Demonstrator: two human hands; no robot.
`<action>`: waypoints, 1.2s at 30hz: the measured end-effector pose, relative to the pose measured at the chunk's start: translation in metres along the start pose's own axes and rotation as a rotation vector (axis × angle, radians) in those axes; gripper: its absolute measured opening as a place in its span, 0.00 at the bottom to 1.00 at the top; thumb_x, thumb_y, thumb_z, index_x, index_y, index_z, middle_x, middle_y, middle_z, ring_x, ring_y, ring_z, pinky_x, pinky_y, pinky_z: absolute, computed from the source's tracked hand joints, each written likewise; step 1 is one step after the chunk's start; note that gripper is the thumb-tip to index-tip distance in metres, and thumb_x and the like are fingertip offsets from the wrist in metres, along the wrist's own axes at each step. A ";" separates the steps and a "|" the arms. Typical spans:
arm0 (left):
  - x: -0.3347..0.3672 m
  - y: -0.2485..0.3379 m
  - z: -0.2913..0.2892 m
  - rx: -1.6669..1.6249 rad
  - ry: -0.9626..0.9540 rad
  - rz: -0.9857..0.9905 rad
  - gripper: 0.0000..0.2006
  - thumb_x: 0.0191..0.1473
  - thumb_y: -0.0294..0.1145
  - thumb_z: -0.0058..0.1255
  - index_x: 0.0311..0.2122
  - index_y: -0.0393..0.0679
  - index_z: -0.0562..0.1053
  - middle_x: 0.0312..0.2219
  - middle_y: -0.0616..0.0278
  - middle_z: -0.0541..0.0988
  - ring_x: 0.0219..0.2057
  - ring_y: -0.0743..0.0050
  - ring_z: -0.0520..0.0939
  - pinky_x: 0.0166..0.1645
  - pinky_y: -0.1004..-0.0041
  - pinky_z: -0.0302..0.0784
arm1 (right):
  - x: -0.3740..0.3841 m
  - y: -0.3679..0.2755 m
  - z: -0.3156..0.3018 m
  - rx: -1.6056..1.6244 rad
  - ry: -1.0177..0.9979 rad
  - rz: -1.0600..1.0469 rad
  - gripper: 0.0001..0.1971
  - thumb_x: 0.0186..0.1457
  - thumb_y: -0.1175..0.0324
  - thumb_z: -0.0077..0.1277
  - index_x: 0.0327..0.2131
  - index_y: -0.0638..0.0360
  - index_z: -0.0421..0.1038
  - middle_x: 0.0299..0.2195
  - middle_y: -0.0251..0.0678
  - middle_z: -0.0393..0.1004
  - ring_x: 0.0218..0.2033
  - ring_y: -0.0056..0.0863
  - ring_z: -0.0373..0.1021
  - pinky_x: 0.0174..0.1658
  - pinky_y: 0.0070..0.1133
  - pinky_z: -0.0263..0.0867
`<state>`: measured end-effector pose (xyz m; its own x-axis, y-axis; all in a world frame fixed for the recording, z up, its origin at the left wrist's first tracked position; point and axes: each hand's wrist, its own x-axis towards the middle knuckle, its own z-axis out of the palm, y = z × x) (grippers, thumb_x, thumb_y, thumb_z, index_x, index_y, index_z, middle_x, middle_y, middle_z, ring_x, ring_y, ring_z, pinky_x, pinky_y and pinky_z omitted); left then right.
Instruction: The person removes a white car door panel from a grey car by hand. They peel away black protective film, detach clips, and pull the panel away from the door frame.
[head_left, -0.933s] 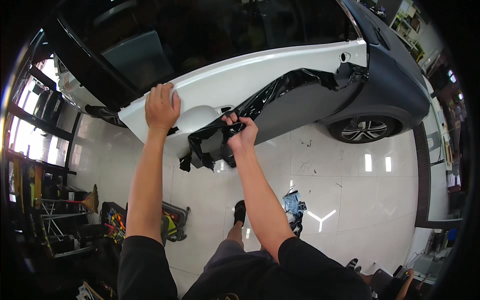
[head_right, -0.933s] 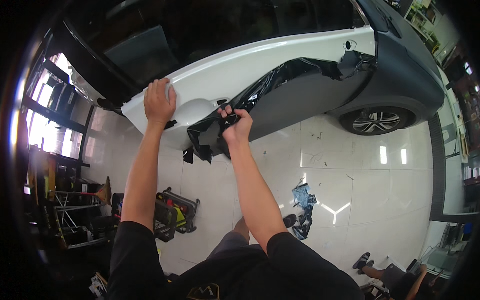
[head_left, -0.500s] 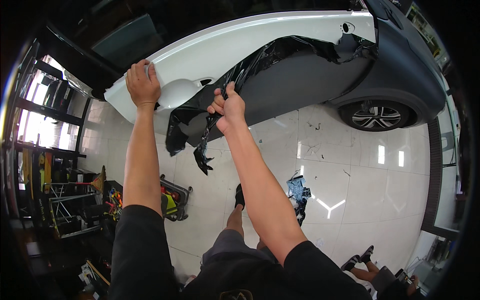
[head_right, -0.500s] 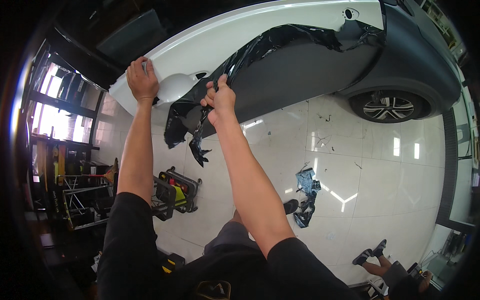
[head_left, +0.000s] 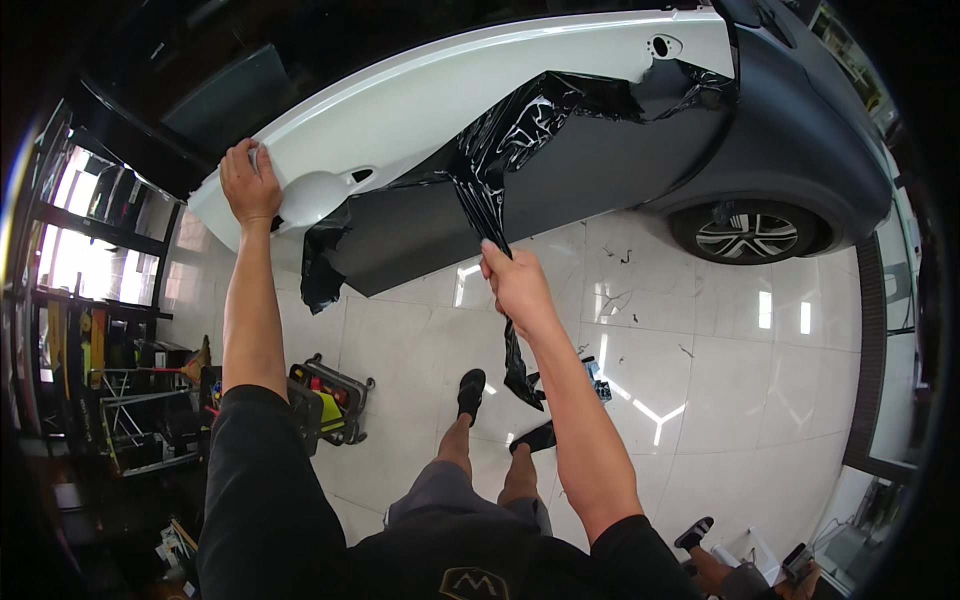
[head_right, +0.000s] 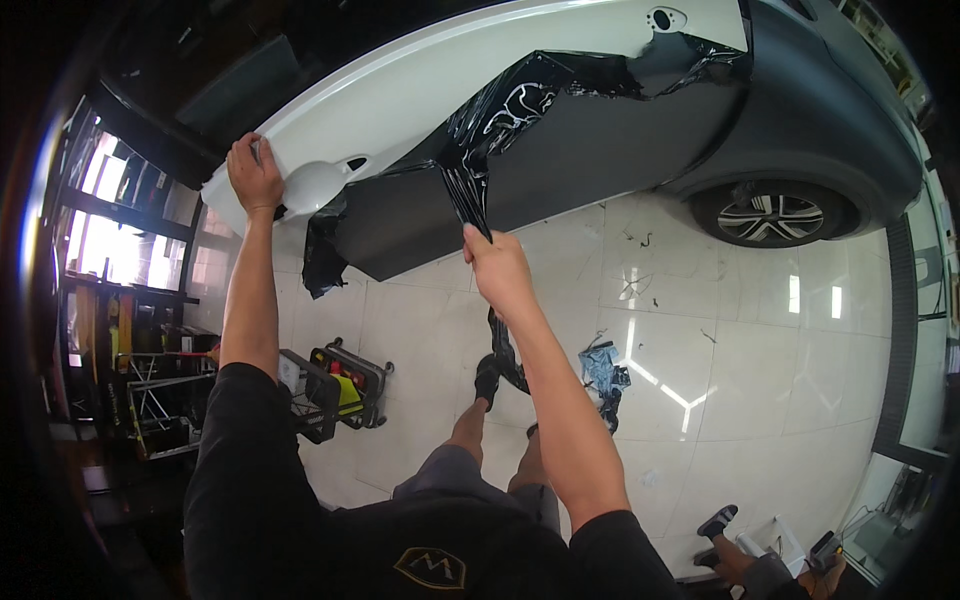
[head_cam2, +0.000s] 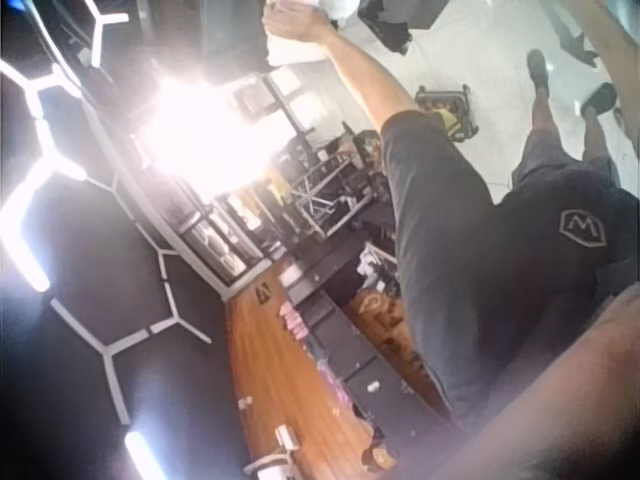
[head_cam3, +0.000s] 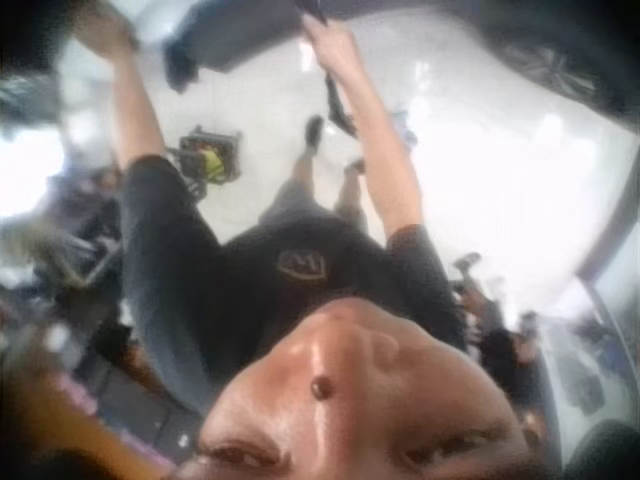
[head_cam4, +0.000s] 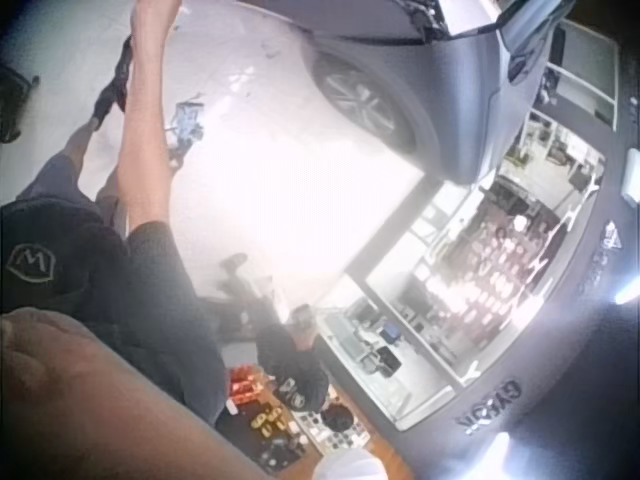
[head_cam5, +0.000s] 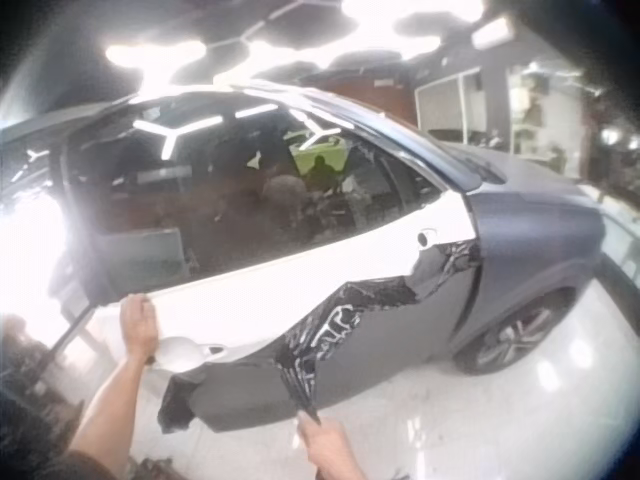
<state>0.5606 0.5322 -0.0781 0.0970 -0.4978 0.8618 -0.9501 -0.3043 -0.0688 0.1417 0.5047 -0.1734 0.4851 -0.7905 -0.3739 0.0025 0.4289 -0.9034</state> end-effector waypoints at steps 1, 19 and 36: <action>0.001 0.000 0.000 0.013 -0.010 -0.006 0.10 0.64 0.37 0.49 0.43 0.42 0.73 0.36 0.56 0.76 0.39 0.50 0.75 0.47 0.56 0.69 | -0.002 0.001 -0.003 -0.016 0.010 -0.017 0.22 0.67 0.52 0.49 0.22 0.55 0.67 0.12 0.20 0.54 0.12 0.14 0.48 0.17 0.20 0.46; 0.005 0.003 0.000 -0.015 0.031 0.042 0.10 0.62 0.32 0.50 0.43 0.36 0.72 0.34 0.49 0.74 0.38 0.45 0.74 0.45 0.55 0.69 | -0.043 0.053 -0.054 -0.116 0.114 -0.068 0.20 0.67 0.51 0.49 0.32 0.59 0.74 0.20 0.26 0.65 0.24 0.18 0.61 0.27 0.22 0.58; -0.001 0.014 -0.014 -0.208 -0.075 -0.229 0.09 0.58 0.28 0.52 0.43 0.36 0.73 0.31 0.58 0.70 0.31 0.62 0.68 0.38 0.65 0.66 | 0.160 -0.133 -0.125 0.132 0.154 0.024 0.28 0.61 0.48 0.57 0.53 0.63 0.71 0.48 0.43 0.77 0.49 0.39 0.73 0.56 0.35 0.64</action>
<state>0.5430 0.5395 -0.0732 0.3300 -0.4961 0.8031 -0.9404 -0.2470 0.2338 0.1093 0.2666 -0.1389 0.3472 -0.8323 -0.4320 0.1121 0.4942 -0.8621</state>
